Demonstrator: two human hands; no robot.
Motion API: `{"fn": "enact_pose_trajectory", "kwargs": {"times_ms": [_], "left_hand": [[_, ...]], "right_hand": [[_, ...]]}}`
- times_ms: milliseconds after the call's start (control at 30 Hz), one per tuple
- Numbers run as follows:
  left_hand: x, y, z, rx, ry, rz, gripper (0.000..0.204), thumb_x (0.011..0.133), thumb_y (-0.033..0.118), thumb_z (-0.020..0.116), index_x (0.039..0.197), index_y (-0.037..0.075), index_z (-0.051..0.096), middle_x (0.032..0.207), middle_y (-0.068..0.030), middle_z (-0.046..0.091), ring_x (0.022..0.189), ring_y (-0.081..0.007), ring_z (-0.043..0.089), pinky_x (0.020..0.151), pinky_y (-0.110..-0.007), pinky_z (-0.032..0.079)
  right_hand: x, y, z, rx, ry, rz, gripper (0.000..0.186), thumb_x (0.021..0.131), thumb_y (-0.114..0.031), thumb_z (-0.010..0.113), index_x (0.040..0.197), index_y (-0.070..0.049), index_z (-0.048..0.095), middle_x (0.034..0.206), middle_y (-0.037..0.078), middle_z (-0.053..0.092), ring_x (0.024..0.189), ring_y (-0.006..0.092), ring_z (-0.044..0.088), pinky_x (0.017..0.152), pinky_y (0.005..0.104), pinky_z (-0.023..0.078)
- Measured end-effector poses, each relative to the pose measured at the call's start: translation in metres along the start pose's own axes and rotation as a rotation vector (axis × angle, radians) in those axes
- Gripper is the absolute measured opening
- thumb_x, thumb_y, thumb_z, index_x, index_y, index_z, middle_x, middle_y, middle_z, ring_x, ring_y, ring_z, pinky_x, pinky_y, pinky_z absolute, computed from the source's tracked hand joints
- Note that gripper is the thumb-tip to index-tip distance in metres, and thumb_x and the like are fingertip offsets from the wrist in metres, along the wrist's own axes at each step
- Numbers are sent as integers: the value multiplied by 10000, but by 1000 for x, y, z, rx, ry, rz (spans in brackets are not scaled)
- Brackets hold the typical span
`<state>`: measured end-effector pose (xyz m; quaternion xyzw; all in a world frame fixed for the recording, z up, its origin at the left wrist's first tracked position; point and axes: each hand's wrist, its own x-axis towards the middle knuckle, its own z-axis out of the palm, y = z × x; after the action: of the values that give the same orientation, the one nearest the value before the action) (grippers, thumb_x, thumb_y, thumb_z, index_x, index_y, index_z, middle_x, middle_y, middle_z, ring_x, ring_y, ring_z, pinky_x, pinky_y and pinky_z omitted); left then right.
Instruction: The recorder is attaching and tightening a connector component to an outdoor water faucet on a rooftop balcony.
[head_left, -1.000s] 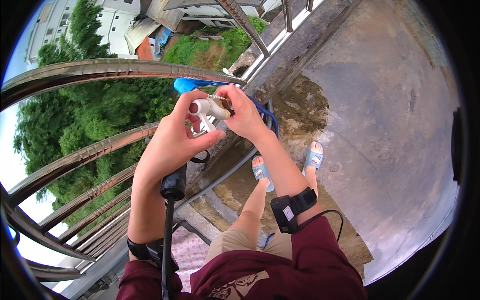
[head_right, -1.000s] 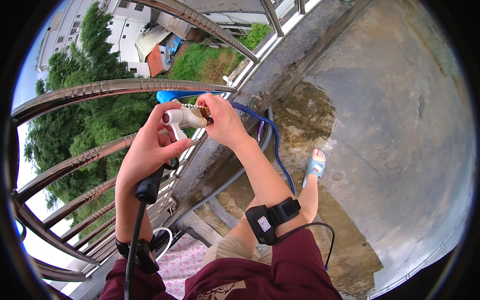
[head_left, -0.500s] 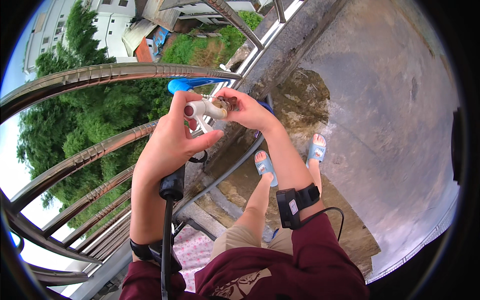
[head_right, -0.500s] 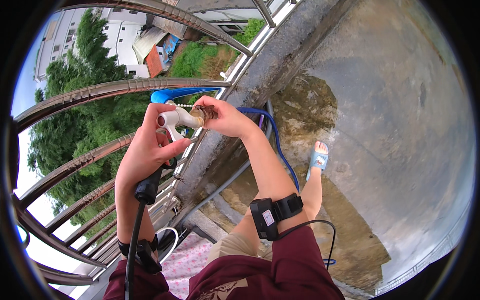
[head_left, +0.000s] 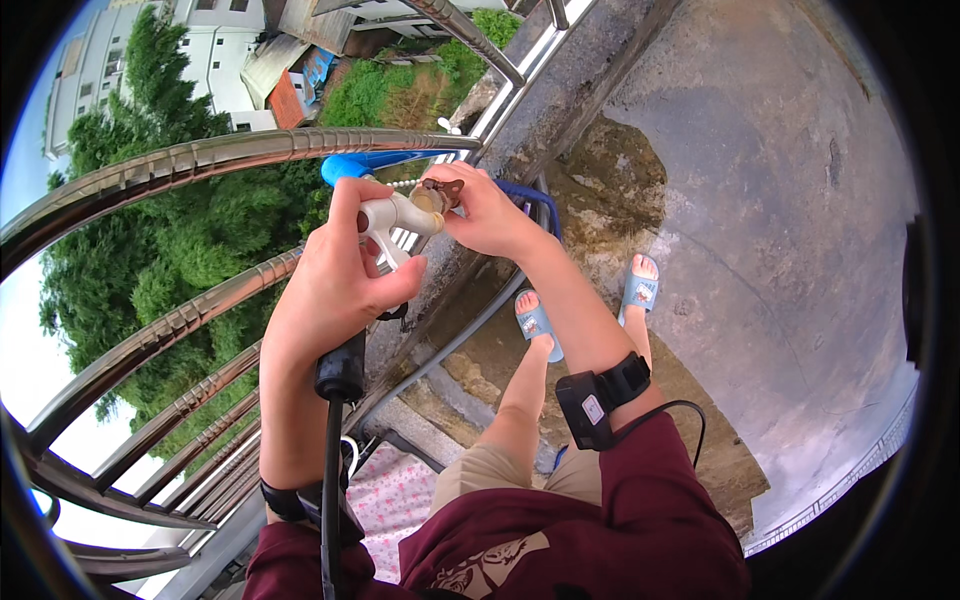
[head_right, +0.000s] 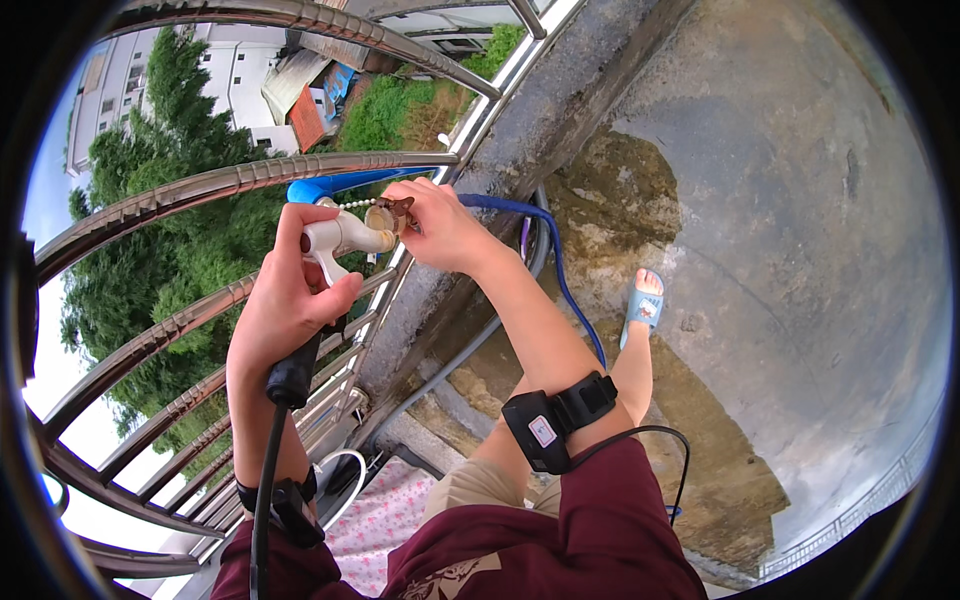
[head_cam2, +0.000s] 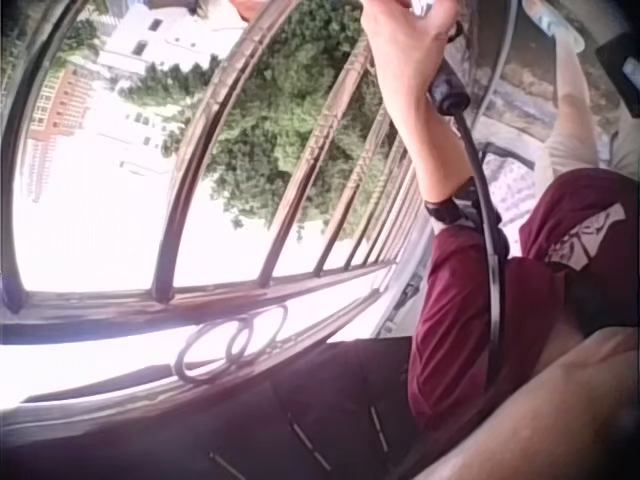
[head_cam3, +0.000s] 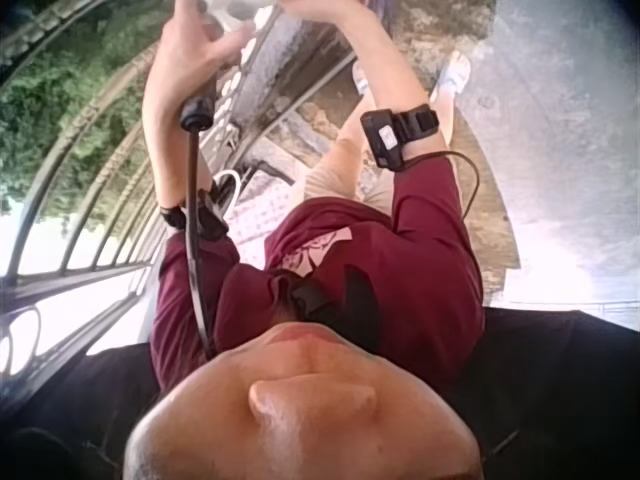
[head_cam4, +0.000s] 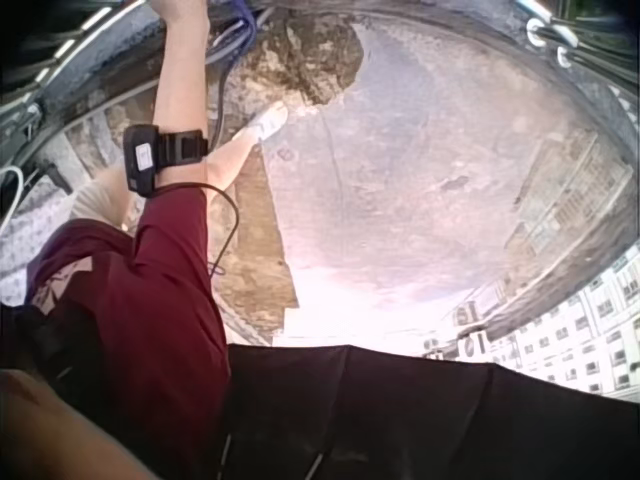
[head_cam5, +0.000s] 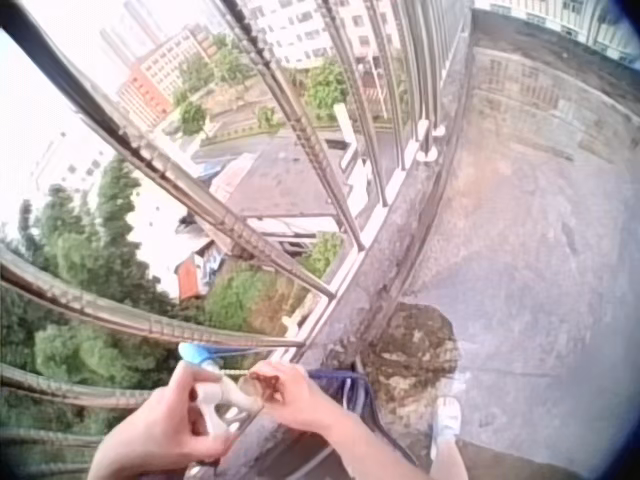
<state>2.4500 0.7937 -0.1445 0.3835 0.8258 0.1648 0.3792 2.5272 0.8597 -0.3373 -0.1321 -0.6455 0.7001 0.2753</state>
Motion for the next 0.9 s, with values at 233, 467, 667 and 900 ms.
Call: {"fn": "enact_pose_trajectory", "kwargs": {"times_ms": [233, 467, 667, 900], "left_hand": [[-2, -3, 5, -19, 16, -22, 496, 683, 133, 663, 1089, 38, 395, 706, -71, 515, 519, -125, 439, 512, -268, 396], [-2, -2, 9, 68, -52, 60, 524, 695, 180, 692, 1105, 47, 394, 706, -66, 493, 544, -138, 443, 540, -277, 402], [-3, 5, 14, -13, -9, -34, 506, 670, 145, 664, 1083, 33, 394, 687, -66, 509, 529, -116, 444, 517, -255, 396], [-4, -10, 15, 39, -9, 17, 527, 668, 146, 676, 1092, 31, 386, 682, -57, 513, 505, -84, 440, 486, -238, 383]], "right_hand": [[6, 5, -1, -70, -53, -29, 298, 664, 14, 567, 934, -105, 524, 877, 64, 533, 890, 293, 487, 785, 391, 384], [2, 12, -2, 588, -286, 249, 311, 708, 33, 596, 993, -77, 538, 921, -18, 577, 898, 107, 520, 815, 265, 401], [11, 12, -21, -180, -187, -175, 338, 643, 76, 589, 933, -97, 569, 905, 6, 570, 946, 212, 516, 885, 321, 378], [-8, 2, -10, -252, 39, -289, 319, 603, 87, 571, 862, -95, 530, 848, 29, 548, 901, 252, 496, 882, 417, 328]]}}
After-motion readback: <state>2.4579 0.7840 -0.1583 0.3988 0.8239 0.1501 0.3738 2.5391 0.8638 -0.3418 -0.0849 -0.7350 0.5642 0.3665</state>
